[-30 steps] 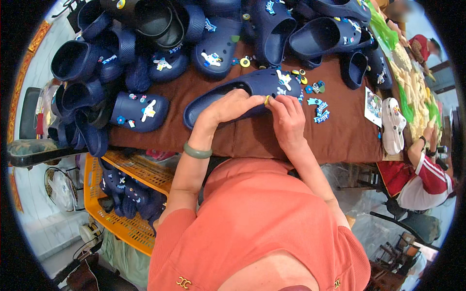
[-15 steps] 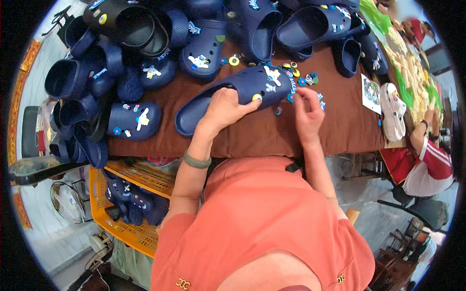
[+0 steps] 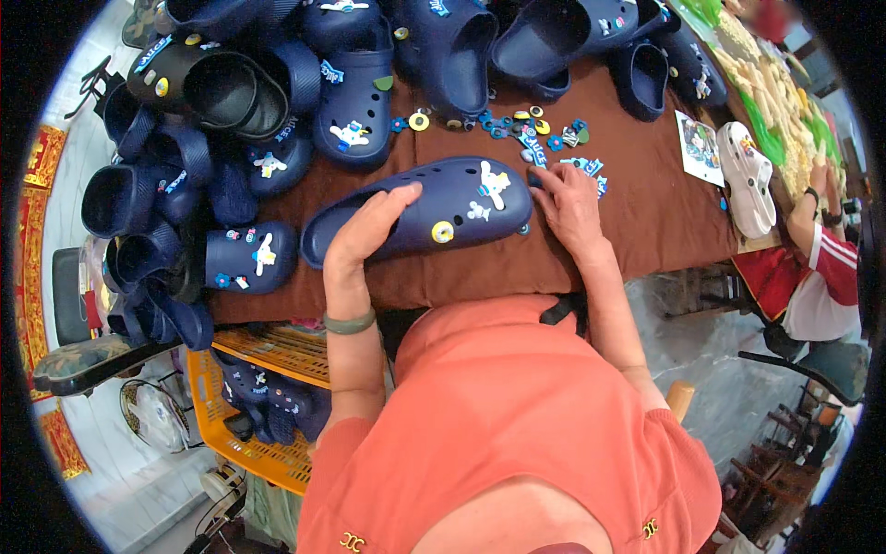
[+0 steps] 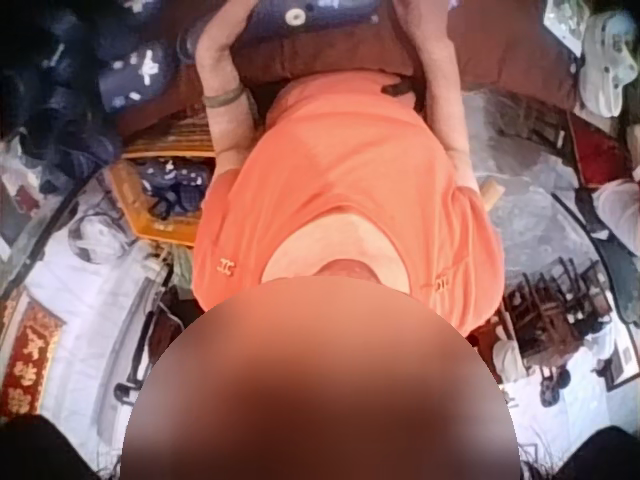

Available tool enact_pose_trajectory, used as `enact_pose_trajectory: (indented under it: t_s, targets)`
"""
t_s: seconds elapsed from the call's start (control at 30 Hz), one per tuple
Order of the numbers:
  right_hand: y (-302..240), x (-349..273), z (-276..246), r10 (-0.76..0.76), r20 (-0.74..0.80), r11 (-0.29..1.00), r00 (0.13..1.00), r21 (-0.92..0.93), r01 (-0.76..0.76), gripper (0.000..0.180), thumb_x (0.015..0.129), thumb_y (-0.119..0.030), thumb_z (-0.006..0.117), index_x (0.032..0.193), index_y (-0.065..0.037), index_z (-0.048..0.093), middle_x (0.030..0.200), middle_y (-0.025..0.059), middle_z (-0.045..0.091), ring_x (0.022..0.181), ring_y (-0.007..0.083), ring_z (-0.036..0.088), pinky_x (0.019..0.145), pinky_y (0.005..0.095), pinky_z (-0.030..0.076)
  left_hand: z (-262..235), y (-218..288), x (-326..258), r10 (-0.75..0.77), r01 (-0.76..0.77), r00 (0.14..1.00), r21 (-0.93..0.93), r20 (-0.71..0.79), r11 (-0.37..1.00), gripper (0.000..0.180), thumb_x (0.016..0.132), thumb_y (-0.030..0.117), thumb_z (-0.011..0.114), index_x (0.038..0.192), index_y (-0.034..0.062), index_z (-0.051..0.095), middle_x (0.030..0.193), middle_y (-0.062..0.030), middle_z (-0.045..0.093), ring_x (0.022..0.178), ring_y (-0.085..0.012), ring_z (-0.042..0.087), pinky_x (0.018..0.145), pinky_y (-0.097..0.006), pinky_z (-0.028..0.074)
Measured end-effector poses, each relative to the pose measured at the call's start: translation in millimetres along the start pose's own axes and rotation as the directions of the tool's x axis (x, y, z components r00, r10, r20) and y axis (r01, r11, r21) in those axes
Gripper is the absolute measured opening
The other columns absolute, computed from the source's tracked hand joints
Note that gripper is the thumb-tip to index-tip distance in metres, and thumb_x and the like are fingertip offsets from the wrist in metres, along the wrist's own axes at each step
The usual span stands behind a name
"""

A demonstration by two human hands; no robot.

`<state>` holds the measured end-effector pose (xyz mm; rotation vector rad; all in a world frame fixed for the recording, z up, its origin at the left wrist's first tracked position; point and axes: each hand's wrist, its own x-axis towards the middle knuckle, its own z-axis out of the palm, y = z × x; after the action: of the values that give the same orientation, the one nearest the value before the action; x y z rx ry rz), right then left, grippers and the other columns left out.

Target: Attaching decorative charms and buttons to rubber clog-style shoes.

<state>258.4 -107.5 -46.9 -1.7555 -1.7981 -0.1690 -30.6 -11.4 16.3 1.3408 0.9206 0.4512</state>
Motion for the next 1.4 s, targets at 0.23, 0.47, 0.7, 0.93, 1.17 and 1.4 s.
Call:
enact_pose_trajectory:
  t_s: [0.23, 0.47, 0.7, 0.93, 1.17, 1.4]
  targets:
    - [-1, 2, 0, 0.011, -0.054, 0.998, 0.998, 0.067, -0.008, 0.018, 0.08, -0.013, 0.068, 0.098, -0.011, 0.066, 0.094, 0.0077, 0.061, 0.09, 0.0283, 0.057, 0.079, 0.0417, 0.041, -9, -3, -9, 0.166, -0.172, 0.893, -0.024, 0.418, 0.985, 0.062, 0.084, 0.022, 0.067, 0.135, -0.0049, 0.041, 0.134, -0.0082, 0.048, 0.123, -0.0182, 0.042, 0.106, -0.032, 0.031]
    - [-31, 28, -29, 0.324, 0.156, 0.573, 0.933, 0.753, -0.325, 0.014, 0.093, -0.009, 0.058, 0.103, -0.001, 0.062, 0.091, -0.001, 0.062, 0.084, 0.0063, 0.054, 0.075, 0.0214, 0.043, -10, 1, -10, 0.155, -0.23, 0.844, 0.085, 0.513, 0.969, 0.075, 0.081, 0.027, 0.074, 0.137, -0.005, 0.037, 0.132, -0.0113, 0.05, 0.121, -0.0181, 0.045, 0.106, -0.032, 0.033]
    - [-65, 87, -9, -0.069, 0.447, 0.441, 0.892, 0.815, -0.375, 0.019, 0.09, -0.016, 0.063, 0.099, 0.0, 0.063, 0.114, 0.0064, 0.059, 0.101, 0.0099, 0.053, 0.088, 0.0255, 0.042, -9, -2, -7, 0.171, -0.255, 0.848, 0.103, 0.502, 0.961, 0.071, 0.084, 0.031, 0.07, 0.136, -0.0057, 0.038, 0.134, -0.008, 0.047, 0.122, -0.016, 0.043, 0.107, -0.03, 0.031]
    - [-65, 103, 18, -0.174, 0.7, 0.506, 0.693, 0.667, -0.547, 0.014, 0.087, -0.012, 0.064, 0.096, -0.001, 0.062, 0.113, 0.0043, 0.059, 0.092, 0.0059, 0.054, 0.081, 0.0226, 0.043, -10, -29, 9, -0.005, 0.004, 0.98, 0.007, 0.2, 1.0, 0.038, 0.098, 0.032, 0.045, 0.114, -0.0007, 0.058, 0.108, -0.0025, 0.061, 0.099, -0.0121, 0.052, 0.092, -0.03, 0.042]
    - [-68, 96, -3, -0.128, 0.613, 0.698, 0.78, 0.614, -0.369, 0.016, 0.087, -0.006, 0.062, 0.102, 0.001, 0.061, 0.1, -0.0003, 0.06, 0.095, 0.0084, 0.054, 0.085, 0.0229, 0.042, 9, -24, -3, 0.279, -0.334, 0.941, 0.395, 0.191, 0.855, 0.043, 0.091, 0.026, 0.045, 0.122, -0.0044, 0.051, 0.112, -0.0145, 0.06, 0.108, -0.0235, 0.054, 0.096, -0.034, 0.04]
    - [-61, 94, -26, -0.212, 0.357, 0.768, 0.91, 0.637, -0.071, 0.015, 0.086, -0.015, 0.065, 0.09, -0.001, 0.062, 0.109, 0.01, 0.06, 0.105, 0.0214, 0.055, 0.093, 0.0313, 0.041, 37, -8, -5, 0.501, -0.526, 0.85, 0.218, 0.162, 0.822, 0.055, 0.084, 0.027, 0.047, 0.128, -0.0063, 0.043, 0.128, -0.0239, 0.049, 0.121, -0.037, 0.044, 0.107, -0.041, 0.03]
